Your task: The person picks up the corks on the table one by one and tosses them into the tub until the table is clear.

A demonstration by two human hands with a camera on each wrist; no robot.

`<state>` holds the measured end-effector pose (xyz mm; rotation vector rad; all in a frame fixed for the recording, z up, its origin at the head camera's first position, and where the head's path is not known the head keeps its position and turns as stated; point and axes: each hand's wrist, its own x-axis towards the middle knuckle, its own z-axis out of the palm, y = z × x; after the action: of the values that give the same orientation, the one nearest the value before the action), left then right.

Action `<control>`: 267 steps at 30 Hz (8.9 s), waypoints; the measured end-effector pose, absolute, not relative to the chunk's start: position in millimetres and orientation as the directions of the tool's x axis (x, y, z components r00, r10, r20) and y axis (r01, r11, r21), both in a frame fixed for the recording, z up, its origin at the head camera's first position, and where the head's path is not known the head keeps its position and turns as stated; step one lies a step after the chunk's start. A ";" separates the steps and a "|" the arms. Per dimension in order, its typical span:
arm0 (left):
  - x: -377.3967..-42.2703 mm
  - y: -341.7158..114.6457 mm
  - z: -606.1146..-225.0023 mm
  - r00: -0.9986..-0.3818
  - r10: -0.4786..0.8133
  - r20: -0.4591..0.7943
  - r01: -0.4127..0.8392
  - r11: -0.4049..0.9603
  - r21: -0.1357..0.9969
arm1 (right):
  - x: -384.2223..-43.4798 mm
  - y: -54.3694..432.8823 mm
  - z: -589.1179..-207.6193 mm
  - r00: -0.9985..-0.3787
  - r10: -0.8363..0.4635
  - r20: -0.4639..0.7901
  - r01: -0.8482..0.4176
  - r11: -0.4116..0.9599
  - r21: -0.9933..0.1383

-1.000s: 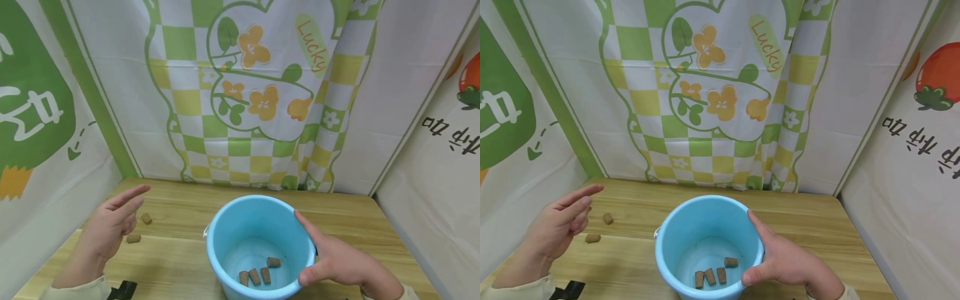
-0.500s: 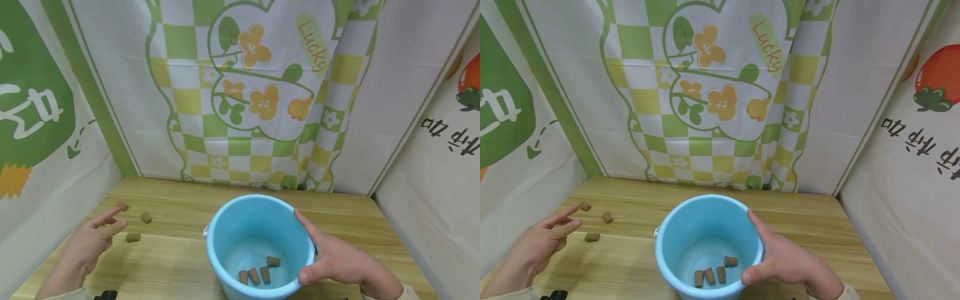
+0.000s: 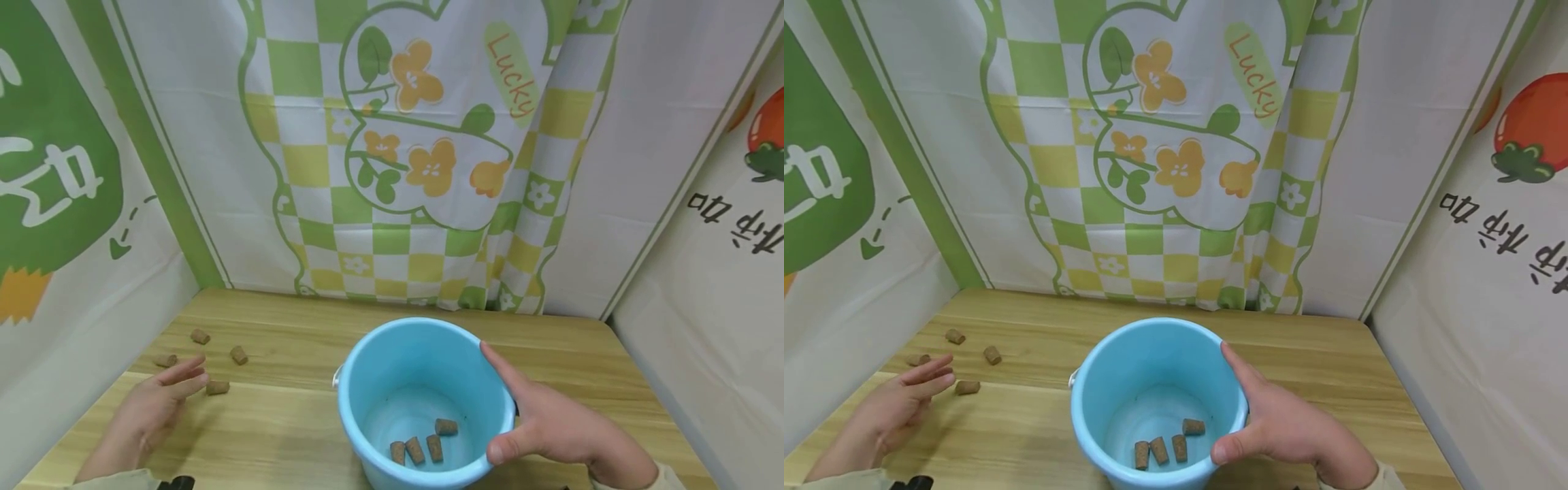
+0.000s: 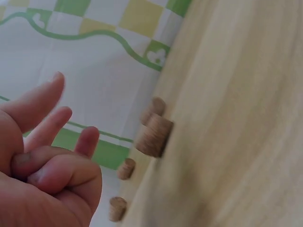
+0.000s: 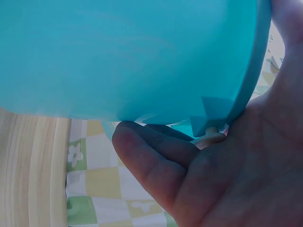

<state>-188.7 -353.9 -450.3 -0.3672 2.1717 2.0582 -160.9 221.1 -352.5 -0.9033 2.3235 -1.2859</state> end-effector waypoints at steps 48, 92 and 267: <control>-210.4 -347.0 -477.5 -0.938 -0.148 -0.312 -0.345 0.449 0.824 | -160.2 220.9 -352.5 -0.740 -0.673 0.020 -0.368 0.380 -0.849; -177.5 -251.8 -361.2 -0.916 0.367 0.164 0.122 -0.136 0.983 | -161.4 222.3 -354.7 -0.730 -0.682 0.047 -0.381 0.349 -0.856; -247.5 -408.8 -479.2 -0.783 -0.501 -0.369 -0.423 -0.007 0.906 | -159.7 221.9 -352.0 -0.754 -0.657 0.018 -0.362 0.393 -0.846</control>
<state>-247.5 -408.8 -479.2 -1.0511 2.2567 2.0163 -159.7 221.9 -352.0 -0.8874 2.3358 -1.2985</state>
